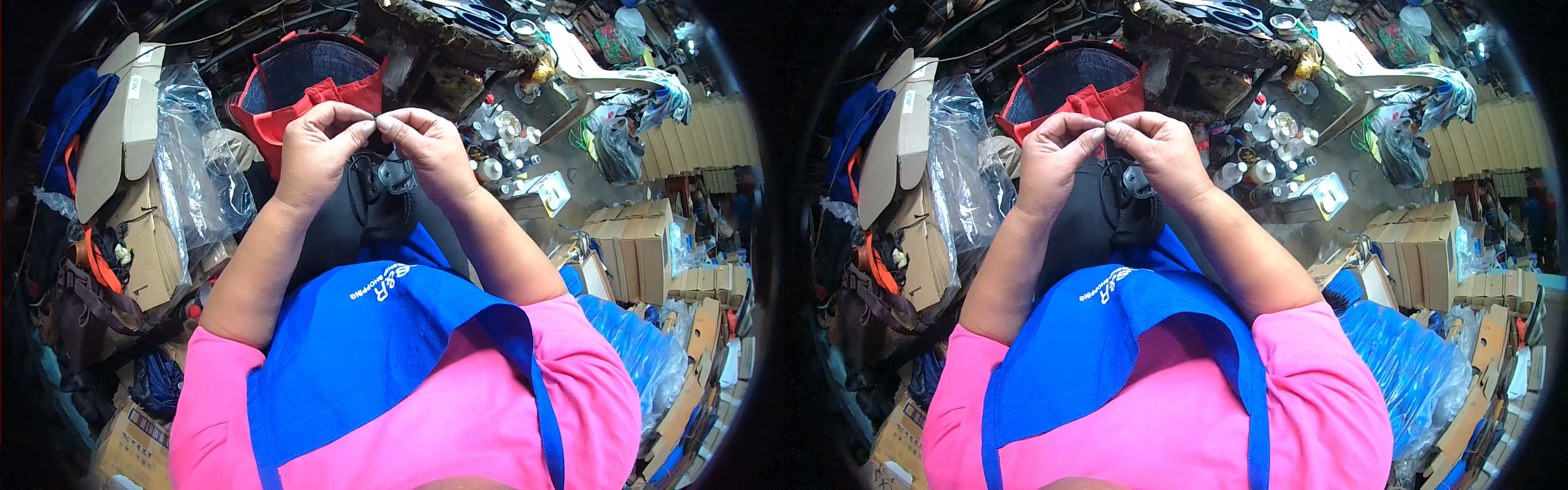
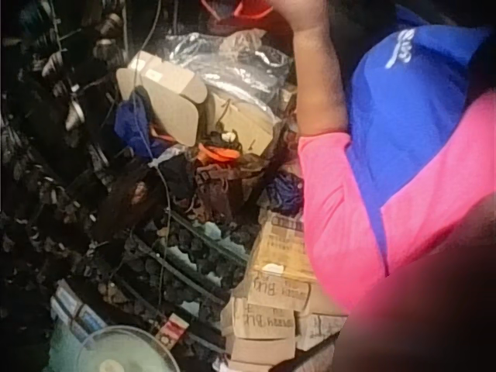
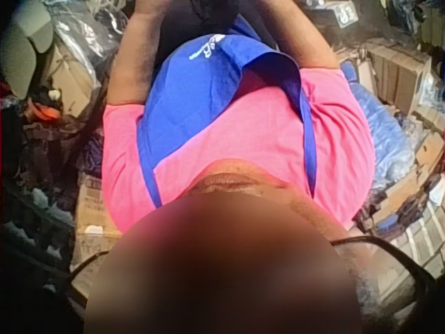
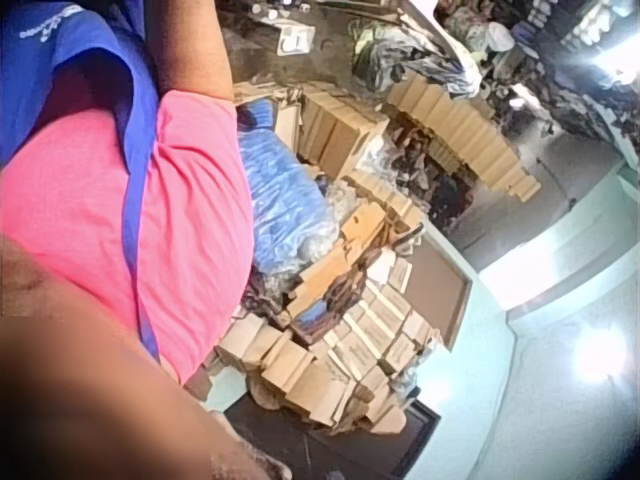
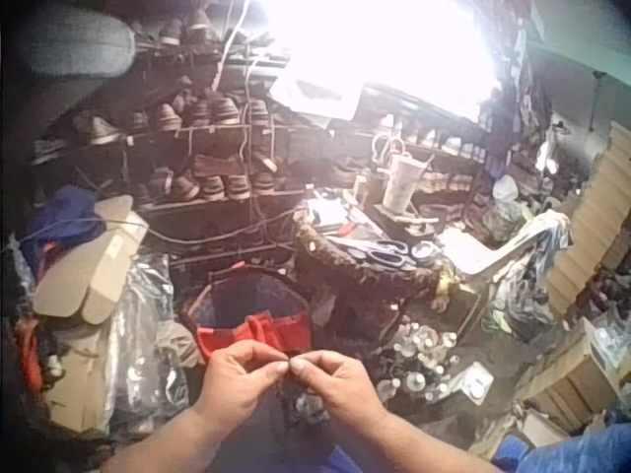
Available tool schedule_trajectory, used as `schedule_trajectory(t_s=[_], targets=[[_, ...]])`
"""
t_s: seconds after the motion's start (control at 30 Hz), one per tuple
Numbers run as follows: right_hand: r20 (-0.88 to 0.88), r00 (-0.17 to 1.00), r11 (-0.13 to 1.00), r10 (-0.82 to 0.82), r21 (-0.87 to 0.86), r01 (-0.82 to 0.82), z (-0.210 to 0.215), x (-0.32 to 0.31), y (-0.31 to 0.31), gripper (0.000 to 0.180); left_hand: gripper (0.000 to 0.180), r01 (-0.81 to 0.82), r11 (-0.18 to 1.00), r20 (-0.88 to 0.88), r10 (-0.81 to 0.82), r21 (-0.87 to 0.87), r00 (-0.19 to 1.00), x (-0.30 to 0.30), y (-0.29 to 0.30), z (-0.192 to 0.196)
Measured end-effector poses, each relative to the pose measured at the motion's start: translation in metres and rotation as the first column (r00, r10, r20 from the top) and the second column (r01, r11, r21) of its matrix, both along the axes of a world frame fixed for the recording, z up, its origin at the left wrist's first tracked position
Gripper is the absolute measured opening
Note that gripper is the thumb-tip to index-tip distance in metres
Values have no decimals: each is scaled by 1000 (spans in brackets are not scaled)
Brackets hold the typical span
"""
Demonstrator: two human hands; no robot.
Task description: Sewing the upper part of a black shoe by hand with a needle and thread, and using scissors to cut the thread.
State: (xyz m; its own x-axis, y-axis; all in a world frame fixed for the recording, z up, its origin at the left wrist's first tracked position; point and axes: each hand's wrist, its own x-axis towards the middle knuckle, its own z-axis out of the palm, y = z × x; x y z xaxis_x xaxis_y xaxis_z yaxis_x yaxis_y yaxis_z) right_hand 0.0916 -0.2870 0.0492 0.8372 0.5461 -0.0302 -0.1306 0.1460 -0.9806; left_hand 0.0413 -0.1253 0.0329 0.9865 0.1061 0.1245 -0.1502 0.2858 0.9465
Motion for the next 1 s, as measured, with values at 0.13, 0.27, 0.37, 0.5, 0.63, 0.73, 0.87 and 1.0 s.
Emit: schedule_trajectory(t_s=[0.13,0.27,0.37,0.5,0.63,0.73,0.87,1.0], targets=[[-268,963,998,-33,48,48,-5,2,0,20,12,-369,778,352,203,508,914,0,-5,-1],[-449,887,994,109,57,-93,-4,10,-11,19,18,-581,508,708,-83,636,702,3,7,5],[-317,940,987,126,-57,-151,-6,11,-18,20,15,-460,538,607,-125,706,785,-1,11,9],[58,987,959,148,-251,-129,0,4,-19,20,13,-209,692,336,-51,691,941,-8,6,12],[336,916,916,221,-393,-77,-4,7,-20,18,7,43,892,12,-55,449,998,-8,5,5],[156,970,956,187,-254,-144,-9,4,-19,18,9,130,983,-54,-124,129,991,-3,8,-8],[-364,902,970,234,155,-189,-22,5,-21,21,11,146,989,-62,-148,-39,987,-3,5,-15],[-456,865,972,210,192,-135,-25,2,-20,21,14,83,992,-51,-79,96,996,-8,3,-9]])
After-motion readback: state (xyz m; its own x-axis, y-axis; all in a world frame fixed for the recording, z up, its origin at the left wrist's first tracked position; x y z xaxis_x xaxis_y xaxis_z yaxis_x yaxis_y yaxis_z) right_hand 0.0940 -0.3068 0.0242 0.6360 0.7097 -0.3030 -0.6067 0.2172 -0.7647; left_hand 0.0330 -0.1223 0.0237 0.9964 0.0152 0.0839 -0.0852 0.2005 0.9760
